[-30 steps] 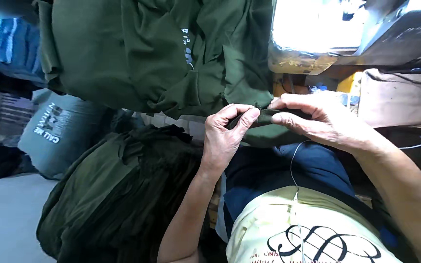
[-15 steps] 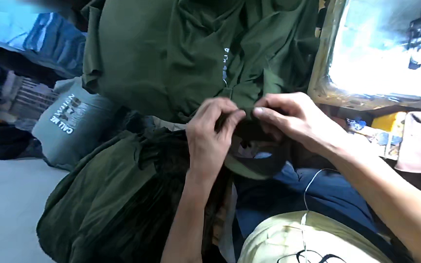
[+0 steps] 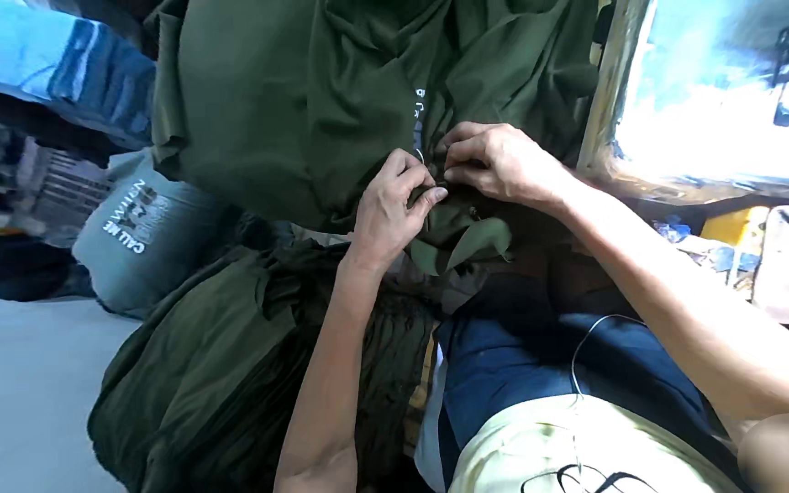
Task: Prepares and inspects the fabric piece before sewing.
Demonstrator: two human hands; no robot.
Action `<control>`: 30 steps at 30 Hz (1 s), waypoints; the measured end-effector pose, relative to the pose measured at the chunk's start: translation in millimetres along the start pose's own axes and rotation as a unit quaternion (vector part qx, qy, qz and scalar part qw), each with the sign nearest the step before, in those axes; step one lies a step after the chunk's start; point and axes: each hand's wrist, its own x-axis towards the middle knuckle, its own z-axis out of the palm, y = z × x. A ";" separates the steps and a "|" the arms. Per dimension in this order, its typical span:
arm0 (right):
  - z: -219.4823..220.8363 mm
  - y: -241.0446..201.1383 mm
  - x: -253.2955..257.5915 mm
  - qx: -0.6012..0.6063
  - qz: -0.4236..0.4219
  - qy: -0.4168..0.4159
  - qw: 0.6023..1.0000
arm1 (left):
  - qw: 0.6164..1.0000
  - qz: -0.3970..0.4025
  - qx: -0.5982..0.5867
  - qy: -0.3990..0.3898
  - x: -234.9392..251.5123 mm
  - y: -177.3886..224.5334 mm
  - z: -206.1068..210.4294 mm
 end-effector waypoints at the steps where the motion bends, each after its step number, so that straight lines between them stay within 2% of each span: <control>1: 3.4 1.6 -4.4 0.009 -0.020 0.027 0.999 | 0.999 0.009 0.024 0.029 -5.6 8.9 -1.5; 5: -3.1 -20.6 -32.0 0.035 -0.120 0.099 0.987 | 0.991 0.054 0.059 0.109 -27.4 60.3 -29.5; 9: -35.6 -74.7 -76.4 -0.023 -0.123 0.138 0.982 | 0.992 0.050 -0.022 0.114 -41.2 102.0 -58.1; 12: -40.3 -88.6 -100.8 -0.020 -0.112 0.182 0.977 | 0.992 0.043 -0.047 0.108 -40.6 120.9 -62.6; 20: -35.0 -85.4 -121.0 -0.010 -0.103 0.261 0.960 | 0.993 -0.015 -0.045 0.103 -30.1 131.4 -53.9; 30: -30.4 -84.6 -115.0 -0.018 -0.087 0.263 0.961 | 0.992 -0.009 0.045 0.120 -28.6 130.3 -50.2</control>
